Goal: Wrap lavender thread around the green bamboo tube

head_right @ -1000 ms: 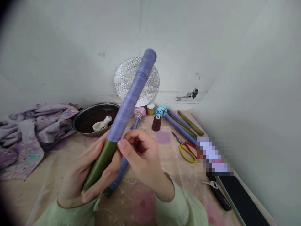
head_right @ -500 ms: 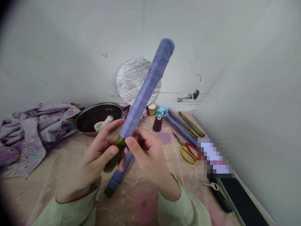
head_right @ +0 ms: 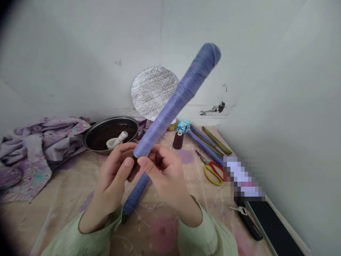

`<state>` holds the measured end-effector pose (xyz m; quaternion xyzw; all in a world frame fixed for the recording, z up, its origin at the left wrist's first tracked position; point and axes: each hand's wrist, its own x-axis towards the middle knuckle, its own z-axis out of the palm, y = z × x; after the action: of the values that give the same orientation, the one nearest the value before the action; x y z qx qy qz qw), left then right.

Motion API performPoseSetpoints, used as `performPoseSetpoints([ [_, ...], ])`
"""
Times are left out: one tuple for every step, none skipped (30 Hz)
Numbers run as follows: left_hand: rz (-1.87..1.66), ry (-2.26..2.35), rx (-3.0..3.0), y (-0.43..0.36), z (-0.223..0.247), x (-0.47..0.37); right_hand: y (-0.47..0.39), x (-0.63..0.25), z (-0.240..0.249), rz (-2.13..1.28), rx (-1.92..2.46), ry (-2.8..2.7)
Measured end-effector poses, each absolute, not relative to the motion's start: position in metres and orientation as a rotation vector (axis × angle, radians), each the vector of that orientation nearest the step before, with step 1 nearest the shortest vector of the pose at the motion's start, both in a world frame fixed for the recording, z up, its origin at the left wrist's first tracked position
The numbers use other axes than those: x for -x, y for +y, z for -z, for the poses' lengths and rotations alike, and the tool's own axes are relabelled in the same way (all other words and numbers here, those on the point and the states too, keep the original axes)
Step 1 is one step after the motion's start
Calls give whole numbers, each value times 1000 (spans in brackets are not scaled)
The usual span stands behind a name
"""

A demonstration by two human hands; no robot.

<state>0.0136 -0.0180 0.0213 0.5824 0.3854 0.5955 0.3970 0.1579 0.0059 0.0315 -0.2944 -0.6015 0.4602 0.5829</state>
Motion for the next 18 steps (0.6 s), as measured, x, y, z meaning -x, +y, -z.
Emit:
performPoseSetpoints([
  [-1502, 967, -1453, -17, -21, -13, 6, -157, -32, -1066, 674, -1415],
  [-1494, 959, -1443, -16, -22, -11, 5, -157, -33, -1061, 661, -1426],
  [-1489, 952, -1437, -15, -23, -10, 5, -156, -33, -1058, 647, -1434],
  [-1482, 946, -1434, -13, -25, -9, 5, -155, -34, -1058, 634, -1441],
  [-1476, 940, -1430, -12, -26, -7, 5, -155, -34, -1059, 619, -1446],
  [-1472, 933, -1428, -11, -28, -6, 5, -154, -34, -1062, 605, -1450],
  [-1467, 925, -1426, -11, -29, -5, 4, -153, -34, -1065, 591, -1453],
  [-1462, 917, -1426, -10, -31, -5, 4, -153, -34, -1066, 580, -1453],
  [-1461, 912, -1429, -10, -32, -4, 3, -152, -35, -1065, 572, -1452],
  [-1465, 909, -1434, -10, -32, -4, 2, -151, -35, -1061, 567, -1451],
  [-1473, 911, -1440, -10, -33, -4, 2, -151, -34, -1058, 561, -1450],
  [-1479, 913, -1447, -10, -33, -4, 1, -151, -34, -1058, 552, -1451],
  [-1483, 918, -1453, -10, -33, -4, 1, -150, -34, -1063, 539, -1451],
  [-1481, 919, -1456, -10, -32, -4, 0, -150, -33, -1073, 523, -1452],
  [-1476, 919, -1454, -11, -31, -4, 0, -150, -33, -1087, 508, -1451],
  [-1472, 913, -1450, -11, -30, -4, 0, -150, -32, -1101, 496, -1448],
  [-1462, 904, -1443, -11, -28, -4, 0, -151, -32, -1110, 492, -1444],
  [-1448, 888, -1435, -12, -26, -4, 0, -151, -31, -1110, 495, -1444],
])
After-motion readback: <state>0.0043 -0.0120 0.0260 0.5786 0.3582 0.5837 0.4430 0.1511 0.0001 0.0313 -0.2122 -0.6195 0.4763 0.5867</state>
